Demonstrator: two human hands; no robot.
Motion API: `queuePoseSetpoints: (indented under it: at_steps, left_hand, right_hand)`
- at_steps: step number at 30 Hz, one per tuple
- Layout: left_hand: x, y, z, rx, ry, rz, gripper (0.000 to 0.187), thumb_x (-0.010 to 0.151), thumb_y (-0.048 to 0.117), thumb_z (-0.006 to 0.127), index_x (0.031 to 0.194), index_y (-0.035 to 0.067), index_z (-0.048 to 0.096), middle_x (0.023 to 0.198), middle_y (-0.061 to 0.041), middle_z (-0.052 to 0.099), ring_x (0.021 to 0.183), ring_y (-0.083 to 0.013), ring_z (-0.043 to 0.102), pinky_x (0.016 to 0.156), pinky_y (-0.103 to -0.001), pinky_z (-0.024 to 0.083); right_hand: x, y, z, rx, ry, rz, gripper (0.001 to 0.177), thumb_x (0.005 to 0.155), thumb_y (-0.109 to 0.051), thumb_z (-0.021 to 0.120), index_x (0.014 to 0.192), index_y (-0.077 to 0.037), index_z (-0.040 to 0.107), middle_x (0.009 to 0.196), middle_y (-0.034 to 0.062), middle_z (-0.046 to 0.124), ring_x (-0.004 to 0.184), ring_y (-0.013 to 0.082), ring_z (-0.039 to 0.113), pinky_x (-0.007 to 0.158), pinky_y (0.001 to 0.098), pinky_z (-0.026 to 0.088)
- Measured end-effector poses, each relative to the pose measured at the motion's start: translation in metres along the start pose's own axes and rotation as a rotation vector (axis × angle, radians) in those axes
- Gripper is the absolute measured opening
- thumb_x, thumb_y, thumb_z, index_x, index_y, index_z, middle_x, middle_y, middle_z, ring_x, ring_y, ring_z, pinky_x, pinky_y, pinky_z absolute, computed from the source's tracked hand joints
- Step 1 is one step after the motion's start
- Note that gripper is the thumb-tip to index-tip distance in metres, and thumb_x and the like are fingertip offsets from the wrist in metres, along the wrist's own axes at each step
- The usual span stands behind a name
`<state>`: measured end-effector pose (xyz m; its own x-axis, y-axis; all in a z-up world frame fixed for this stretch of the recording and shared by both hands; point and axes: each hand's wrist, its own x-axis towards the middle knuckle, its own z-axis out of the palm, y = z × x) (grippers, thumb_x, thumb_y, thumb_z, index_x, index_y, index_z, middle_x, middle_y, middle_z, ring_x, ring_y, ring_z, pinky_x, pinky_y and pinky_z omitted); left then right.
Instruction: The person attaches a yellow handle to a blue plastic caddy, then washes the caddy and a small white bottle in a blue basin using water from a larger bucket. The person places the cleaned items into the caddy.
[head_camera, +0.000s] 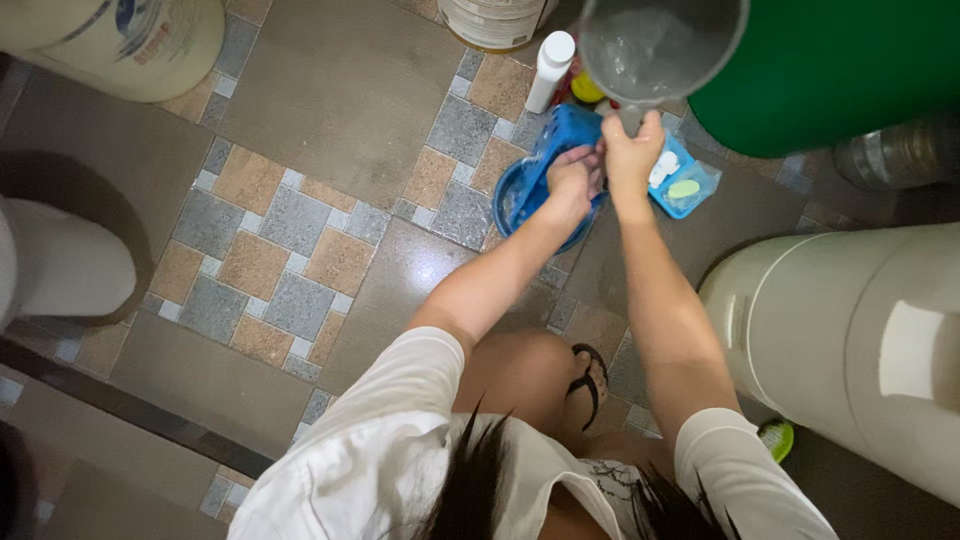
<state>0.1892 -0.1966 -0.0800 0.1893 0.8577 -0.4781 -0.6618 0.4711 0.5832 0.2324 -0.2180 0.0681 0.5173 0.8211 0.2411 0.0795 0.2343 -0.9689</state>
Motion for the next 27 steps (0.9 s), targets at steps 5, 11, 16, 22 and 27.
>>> queuePoseSetpoints:
  at_steps: [5,11,16,22,27]
  left_hand:
    - [-0.001,0.001,-0.019,0.466,0.132,0.347,0.017,0.092,0.004,0.059,0.107,0.001,0.068,0.092,-0.007,0.076,0.072,-0.0158,0.065,0.064,-0.032,0.051]
    - [-0.005,-0.006,-0.027,0.761,0.206,0.455,0.016,0.088,0.007,0.065,0.102,0.001,0.072,0.089,-0.008,0.077,0.080,-0.0158,0.072,0.076,-0.030,0.057]
    - [0.000,-0.017,-0.019,0.509,0.109,0.328,0.024,0.091,0.006,0.063,0.113,0.000,0.070,0.098,-0.009,0.076,0.087,-0.0171,0.071,0.079,-0.031,0.056]
    - [0.024,-0.022,-0.001,0.389,0.081,0.337,0.040,0.088,0.011,0.070,0.125,-0.001,0.059,0.108,-0.014,0.074,0.095,-0.0197,0.071,0.086,-0.031,0.055]
    - [0.041,-0.024,0.013,0.694,0.301,0.483,0.044,0.094,0.021,0.076,0.128,-0.001,0.061,0.113,-0.014,0.072,0.102,-0.0221,0.066,0.090,-0.034,0.051]
  right_hand:
    - [-0.003,-0.003,-0.012,-0.050,-0.015,-0.071,0.016,0.095,-0.004,0.074,0.097,-0.003,0.058,0.083,0.0033,0.065,0.064,0.0097,0.058,0.056,0.0283,0.049]
    - [0.000,-0.020,-0.025,0.051,0.044,0.205,0.023,0.095,-0.012,0.076,0.098,-0.007,0.054,0.067,0.0007,0.058,0.050,0.0102,0.054,0.045,0.0272,0.046]
    - [-0.013,-0.017,-0.046,-0.076,0.081,0.262,0.022,0.103,-0.025,0.072,0.098,-0.009,0.057,0.069,-0.0011,0.059,0.054,0.0085,0.058,0.045,0.0262,0.049]
    - [-0.023,-0.050,-0.104,-0.730,-0.092,0.229,0.036,0.093,-0.037,0.081,0.089,-0.004,0.067,0.074,0.0091,0.070,0.061,0.0170,0.068,0.055,0.0338,0.055]
    - [-0.028,-0.069,-0.111,-1.099,-0.189,0.029,0.050,0.088,-0.047,0.087,0.089,0.000,0.070,0.079,0.0224,0.070,0.074,0.0367,0.070,0.070,0.0466,0.054]
